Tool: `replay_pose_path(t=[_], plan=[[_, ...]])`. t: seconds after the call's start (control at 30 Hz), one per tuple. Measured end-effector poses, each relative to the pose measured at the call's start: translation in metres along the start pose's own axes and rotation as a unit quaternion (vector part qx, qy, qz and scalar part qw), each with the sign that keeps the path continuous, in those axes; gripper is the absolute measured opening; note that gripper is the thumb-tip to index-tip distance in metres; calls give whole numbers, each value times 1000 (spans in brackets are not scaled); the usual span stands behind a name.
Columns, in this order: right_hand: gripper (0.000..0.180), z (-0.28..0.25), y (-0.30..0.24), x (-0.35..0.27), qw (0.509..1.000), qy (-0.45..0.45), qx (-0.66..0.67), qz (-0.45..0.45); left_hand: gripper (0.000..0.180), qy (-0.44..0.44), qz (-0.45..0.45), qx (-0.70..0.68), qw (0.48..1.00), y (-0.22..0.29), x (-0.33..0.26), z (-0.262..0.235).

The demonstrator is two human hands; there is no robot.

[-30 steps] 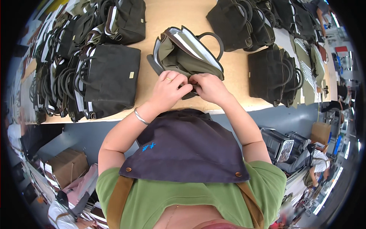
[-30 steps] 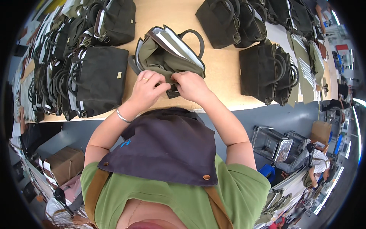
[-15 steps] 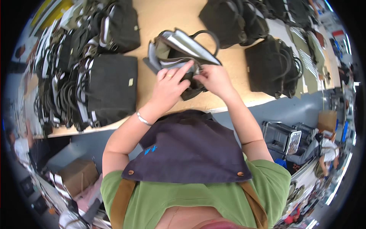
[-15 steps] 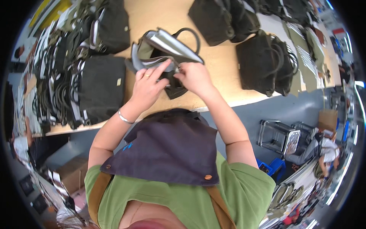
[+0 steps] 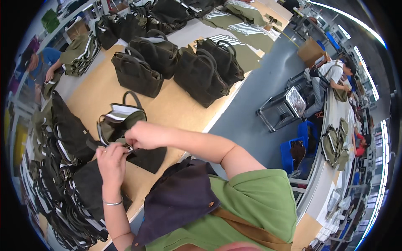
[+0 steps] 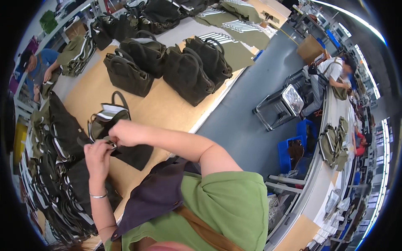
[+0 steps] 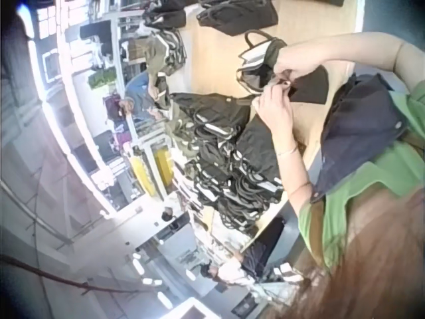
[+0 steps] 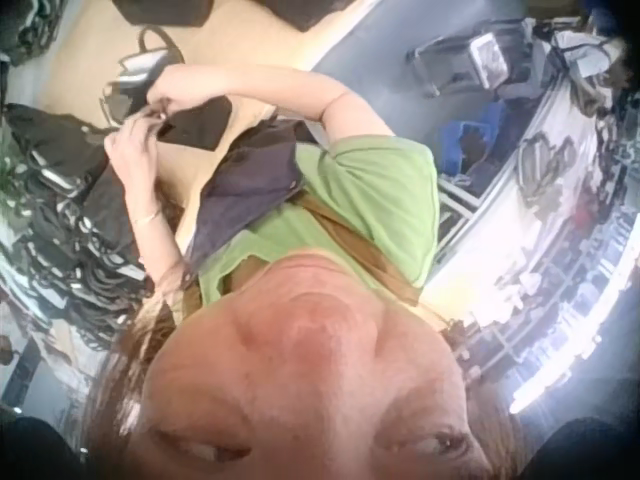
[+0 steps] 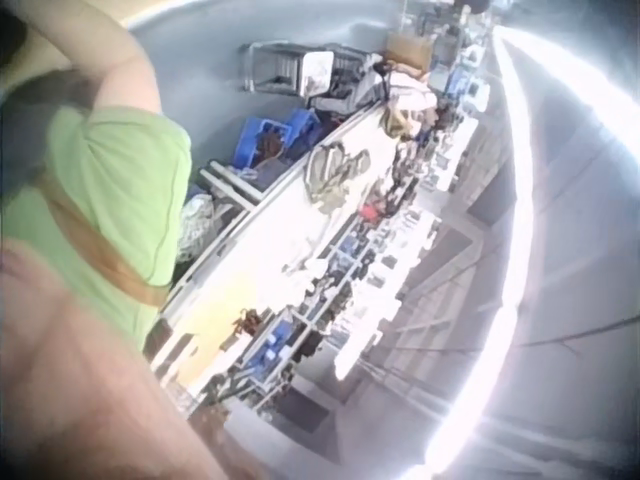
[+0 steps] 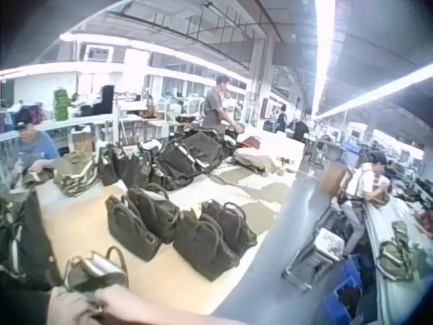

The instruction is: The person repeatedly picks up dark green canvas bags from a table, opens them, and manipulates the zipper and drawstring mechanisms. They handle the bags one at a time, checking the interior and exterior features before placing them back on the table. The task involves repetitive manual assembly or inspection of the bag components.

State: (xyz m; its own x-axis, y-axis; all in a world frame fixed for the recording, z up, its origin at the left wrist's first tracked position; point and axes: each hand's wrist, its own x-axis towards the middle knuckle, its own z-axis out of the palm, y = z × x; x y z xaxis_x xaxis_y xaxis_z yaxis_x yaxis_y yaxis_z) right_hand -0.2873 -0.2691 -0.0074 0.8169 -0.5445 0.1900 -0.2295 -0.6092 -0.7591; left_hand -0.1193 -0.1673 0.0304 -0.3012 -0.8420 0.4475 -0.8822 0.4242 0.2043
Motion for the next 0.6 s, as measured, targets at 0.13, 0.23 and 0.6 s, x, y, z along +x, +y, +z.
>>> replay_pose_path(t=[0.13,0.23,0.6], plan=[[12,-30,-22,2,993,-94,57,-43,11,-62,12,-43,997,8,18,-44],[10,-32,-25,-3,994,-107,-21,-12,16,-96,-43,-105,989,-5,2,-29],[11,-47,-52,-1,995,-37,-13,-87,14,-13,-25,-65,997,-4,2,-43]])
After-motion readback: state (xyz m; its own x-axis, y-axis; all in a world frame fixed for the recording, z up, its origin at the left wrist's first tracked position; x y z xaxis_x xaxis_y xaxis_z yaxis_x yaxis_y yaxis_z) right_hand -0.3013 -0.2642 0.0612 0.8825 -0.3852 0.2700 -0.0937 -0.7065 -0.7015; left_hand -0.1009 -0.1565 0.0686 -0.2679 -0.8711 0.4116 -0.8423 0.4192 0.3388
